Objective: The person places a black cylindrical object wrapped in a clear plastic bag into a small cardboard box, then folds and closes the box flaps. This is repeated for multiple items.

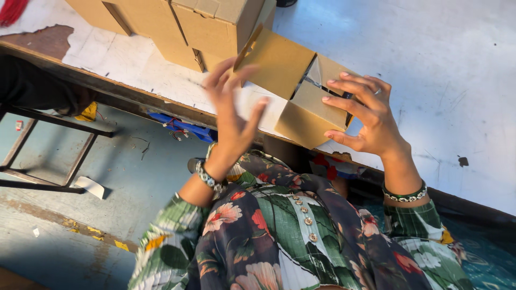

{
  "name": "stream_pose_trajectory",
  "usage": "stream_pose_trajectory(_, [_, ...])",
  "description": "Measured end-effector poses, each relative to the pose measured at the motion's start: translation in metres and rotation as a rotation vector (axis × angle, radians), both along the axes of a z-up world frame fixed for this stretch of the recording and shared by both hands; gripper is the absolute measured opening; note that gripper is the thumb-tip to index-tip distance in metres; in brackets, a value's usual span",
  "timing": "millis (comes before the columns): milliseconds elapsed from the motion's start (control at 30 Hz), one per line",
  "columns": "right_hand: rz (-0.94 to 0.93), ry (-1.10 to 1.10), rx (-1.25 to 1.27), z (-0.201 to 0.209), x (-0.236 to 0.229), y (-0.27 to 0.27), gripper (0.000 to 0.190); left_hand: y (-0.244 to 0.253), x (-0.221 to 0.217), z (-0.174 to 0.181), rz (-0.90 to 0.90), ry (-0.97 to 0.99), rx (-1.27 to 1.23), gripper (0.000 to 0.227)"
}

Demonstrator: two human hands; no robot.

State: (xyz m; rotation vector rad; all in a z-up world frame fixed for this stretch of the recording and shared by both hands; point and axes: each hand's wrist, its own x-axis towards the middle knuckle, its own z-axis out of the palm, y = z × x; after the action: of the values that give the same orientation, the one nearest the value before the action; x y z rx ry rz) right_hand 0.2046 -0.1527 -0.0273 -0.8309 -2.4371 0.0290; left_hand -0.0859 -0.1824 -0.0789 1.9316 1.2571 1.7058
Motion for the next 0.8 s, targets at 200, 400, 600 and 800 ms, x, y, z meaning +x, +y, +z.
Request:
stream_pose_trajectory(200, [-0.006,0.017,-0.012,-0.004,0.001,0.0,0.055,0.007,0.004,-0.021,-0.336,-0.926,-0.239,0.076])
stream_pose_trajectory(400, [-0.004,0.046,0.01,-0.008,0.007,-0.003,0.056,0.019,0.027,0.048,-0.427,-0.313,-0.045,0.059])
stream_pose_trajectory(600, [-0.118,0.207,0.148,-0.023,0.024,-0.013,0.05,0.019,0.087,0.076,-0.235,0.249,0.078,0.033])
stream_pose_trajectory(800, [-0.2,0.42,0.143,-0.046,0.032,-0.032,0.039,0.007,0.096,0.055,-0.206,0.343,0.133,0.037])
